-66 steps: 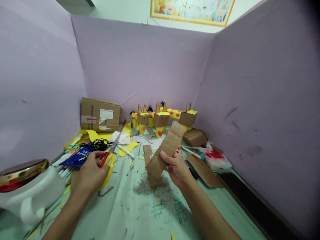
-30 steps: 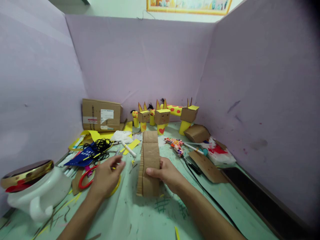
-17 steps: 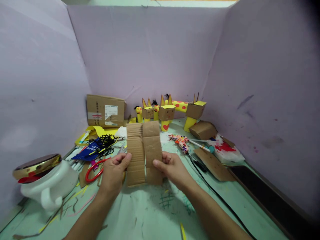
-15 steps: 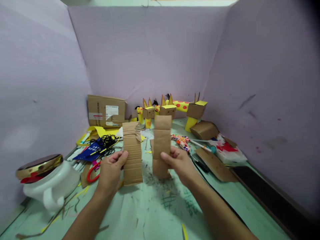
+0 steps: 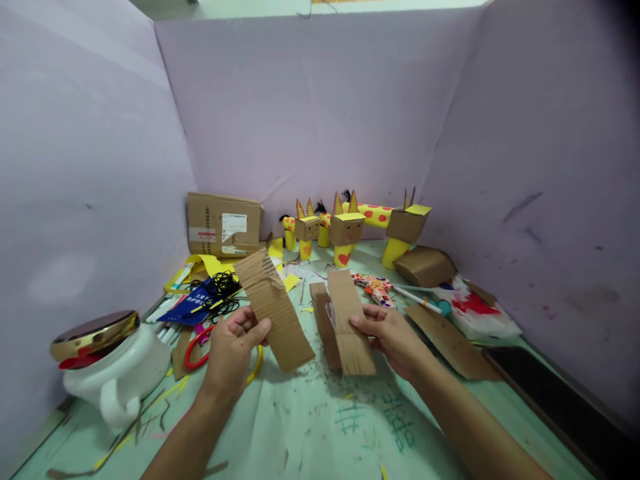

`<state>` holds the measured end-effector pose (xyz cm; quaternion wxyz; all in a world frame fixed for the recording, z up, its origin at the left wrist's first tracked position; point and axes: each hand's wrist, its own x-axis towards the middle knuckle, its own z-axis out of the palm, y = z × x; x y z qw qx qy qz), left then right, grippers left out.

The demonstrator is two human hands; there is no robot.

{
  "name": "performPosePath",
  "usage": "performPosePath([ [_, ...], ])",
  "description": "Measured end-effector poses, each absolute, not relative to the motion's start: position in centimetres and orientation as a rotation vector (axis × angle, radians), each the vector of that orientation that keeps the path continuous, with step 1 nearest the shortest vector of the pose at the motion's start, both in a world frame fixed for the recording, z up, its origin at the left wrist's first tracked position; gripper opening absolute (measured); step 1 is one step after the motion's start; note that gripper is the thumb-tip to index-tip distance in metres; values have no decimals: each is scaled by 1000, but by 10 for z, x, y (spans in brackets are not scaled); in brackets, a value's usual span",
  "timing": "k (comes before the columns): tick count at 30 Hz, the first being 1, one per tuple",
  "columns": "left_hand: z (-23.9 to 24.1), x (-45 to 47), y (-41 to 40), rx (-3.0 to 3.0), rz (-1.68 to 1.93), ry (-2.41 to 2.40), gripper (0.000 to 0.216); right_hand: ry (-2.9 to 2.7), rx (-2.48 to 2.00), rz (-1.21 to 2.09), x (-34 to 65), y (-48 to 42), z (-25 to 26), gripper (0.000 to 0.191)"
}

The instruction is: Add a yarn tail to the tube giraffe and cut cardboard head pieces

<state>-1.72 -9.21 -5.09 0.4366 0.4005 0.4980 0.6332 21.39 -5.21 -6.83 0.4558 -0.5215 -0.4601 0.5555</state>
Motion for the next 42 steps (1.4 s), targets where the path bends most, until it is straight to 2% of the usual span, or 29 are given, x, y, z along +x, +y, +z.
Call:
performPosePath([
  [3, -57, -12, -96, 1056, 1422, 1233, 22, -1263, -1469, 840, 215, -54, -72, 39],
  [5, -60, -5, -100, 1075, 1300, 1209, 21, -1344, -1423, 637, 213, -61, -67, 36],
  [7, -62, 3, -105, 1074, 1181, 1168, 21, -1412, -1277, 761, 210, -72, -58, 33],
  [11, -59, 17, -112, 1001, 1045, 1124, 19, -1704, -1000, 896, 203, -88, -51, 53],
  [14, -55, 21, -115, 991, 1031, 1126, 17, -1712, -1021, 865, 204, -87, -55, 44],
  [19, -54, 20, -116, 1027, 980, 1102, 17, -1810, -952, 620, 210, -80, -58, 8],
  [22, -55, 19, -116, 1059, 924, 1091, 18, -1839, -976, 433, 210, -82, -58, 13],
  [27, -58, 19, -119, 1178, 846, 1072, 16, -1756, -1212, 314, 210, -82, -61, 14],
  [32, -59, 20, -124, 1192, 777, 1011, 15, -1377, -1461, 198, 234, -62, -60, 18],
  [35, -54, 17, -119, 1034, 932, 1082, 18, -1330, -1354, 443, 241, -65, -55, 26],
  [37, -50, 11, -111, 866, 1103, 1139, 22, -1442, -1163, 917, 239, -77, -48, 30],
  [40, -44, 1, -100, 671, 1329, 1188, 26, -1895, -724, 1886, 233, -99, -38, 28],
  [42, -43, -4, -95, 621, 1420, 1191, 26, -1991, -644, 1980, 231, -104, -36, 26],
])
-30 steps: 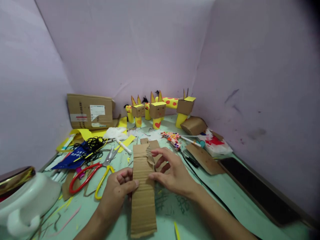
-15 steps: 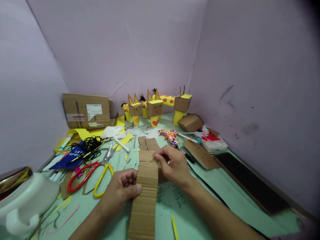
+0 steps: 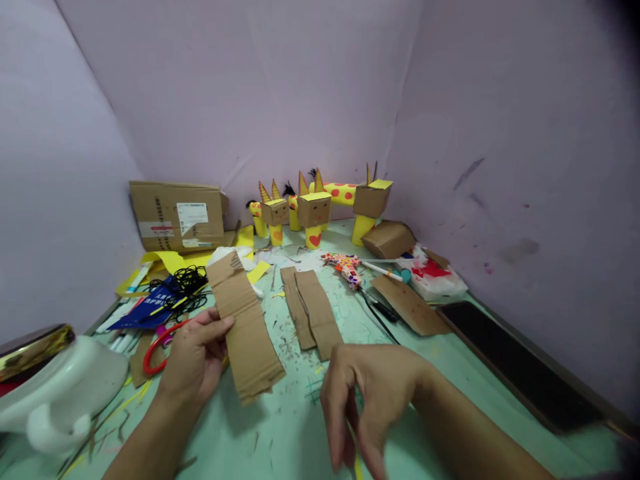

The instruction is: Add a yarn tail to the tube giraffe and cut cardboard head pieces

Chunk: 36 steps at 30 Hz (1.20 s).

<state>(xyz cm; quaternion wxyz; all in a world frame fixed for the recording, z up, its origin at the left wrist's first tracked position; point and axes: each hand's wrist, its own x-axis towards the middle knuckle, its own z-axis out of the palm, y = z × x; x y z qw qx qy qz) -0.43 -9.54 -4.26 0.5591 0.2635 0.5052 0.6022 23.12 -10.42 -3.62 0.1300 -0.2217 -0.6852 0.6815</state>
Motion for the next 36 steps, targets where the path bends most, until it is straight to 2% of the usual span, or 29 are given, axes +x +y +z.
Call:
performPosePath([
  [2, -43, -8, -93, 588, 1496, 1194, 23, -1914, -844, 1725, 231, -99, -40, 22],
  [5, -43, -12, -91, 546, 1613, 1199, 17, -1811, -1185, 1059, 229, -85, -51, 20],
  [6, -43, -14, -91, 537, 1652, 1204, 15, -1855, -1231, 873, 226, -81, -56, 28],
  [9, -43, -19, -89, 510, 1756, 1217, 14, -2077, -1331, 614, 211, -80, -69, 73],
  [10, -43, -20, -89, 501, 1772, 1217, 14, -2123, -1399, 589, 205, -82, -73, 82],
  [12, -43, -22, -88, 498, 1767, 1216, 14, -2169, -1488, 555, 197, -85, -79, 83],
  [16, -46, -21, -88, 553, 1736, 1232, 15, -2098, -1433, 451, 204, -78, -90, 56],
  [20, -48, -20, -88, 580, 1749, 1211, 18, -1938, -1379, 257, 222, -60, -97, 51],
  [23, -47, -20, -88, 566, 1763, 1200, 19, -1758, -1325, 263, 226, -52, -97, 43],
  [27, -46, -20, -90, 590, 1769, 1202, 22, -1563, -1361, 281, 221, -51, -96, 55],
  [30, -48, -14, -93, 632, 1598, 1204, 25, -1726, -1412, 379, 216, -54, -98, 67],
  [33, -50, -3, -100, 727, 1399, 1190, 23, -1935, -1242, 519, 212, -62, -99, 76],
  [36, -51, 5, -107, 871, 1375, 1141, 20, -2025, -1103, 629, 211, -70, -94, 73],
])
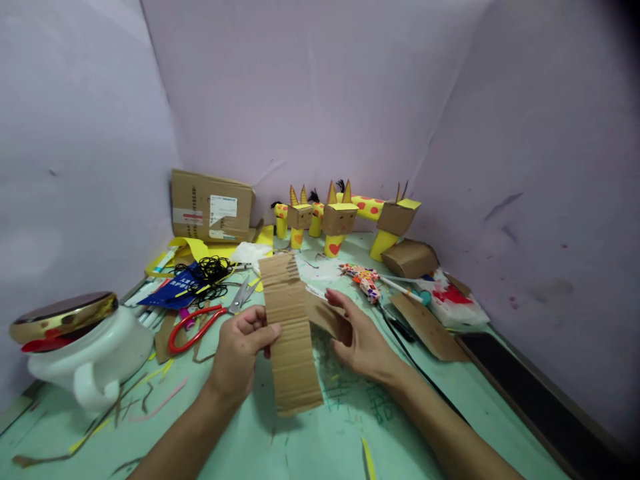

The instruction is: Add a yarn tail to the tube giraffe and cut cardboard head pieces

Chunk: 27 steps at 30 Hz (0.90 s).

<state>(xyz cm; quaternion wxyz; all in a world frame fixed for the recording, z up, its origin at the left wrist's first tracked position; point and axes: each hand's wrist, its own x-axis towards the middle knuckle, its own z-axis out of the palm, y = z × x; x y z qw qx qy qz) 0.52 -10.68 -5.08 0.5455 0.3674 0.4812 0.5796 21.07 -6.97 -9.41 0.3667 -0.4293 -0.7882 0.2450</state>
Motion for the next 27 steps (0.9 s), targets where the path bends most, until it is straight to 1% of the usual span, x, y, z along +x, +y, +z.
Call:
performPosePath([
  [2, -53, 9, -109, 906, 1326, 1136, 19, -2020, -1204, 678, 211, -69, -90, 61],
  [5, -62, 16, -109, 861, 1082, 1250, 14, -2031, -1551, 535, 212, -58, -83, 43],
  [8, -76, 22, -107, 860, 929, 1313, 7, -2118, -1749, 371, 207, -45, -78, 39],
  [11, -85, 25, -106, 899, 898, 1309, 7, -2126, -1819, 345, 198, -40, -74, 35],
  [15, -87, 23, -105, 899, 888, 1302, 11, -2027, -1889, 398, 192, -37, -66, 29],
  [17, -86, 22, -105, 903, 874, 1293, 12, -1951, -1889, 466, 192, -33, -60, 20],
  [19, -86, 22, -106, 910, 862, 1287, 11, -1879, -1852, 532, 191, -25, -52, 16],
  [22, -87, 22, -107, 903, 854, 1278, 11, -1786, -1752, 606, 174, -6, -37, 23],
  [25, -88, 21, -106, 877, 864, 1270, 14, -1783, -1553, 710, 141, 16, -21, 32],
  [26, -88, 21, -105, 867, 873, 1266, 16, -1789, -1480, 726, 130, 22, -15, 40],
  [27, -87, 20, -105, 849, 887, 1260, 17, -1783, -1431, 723, 121, 26, -9, 55],
])
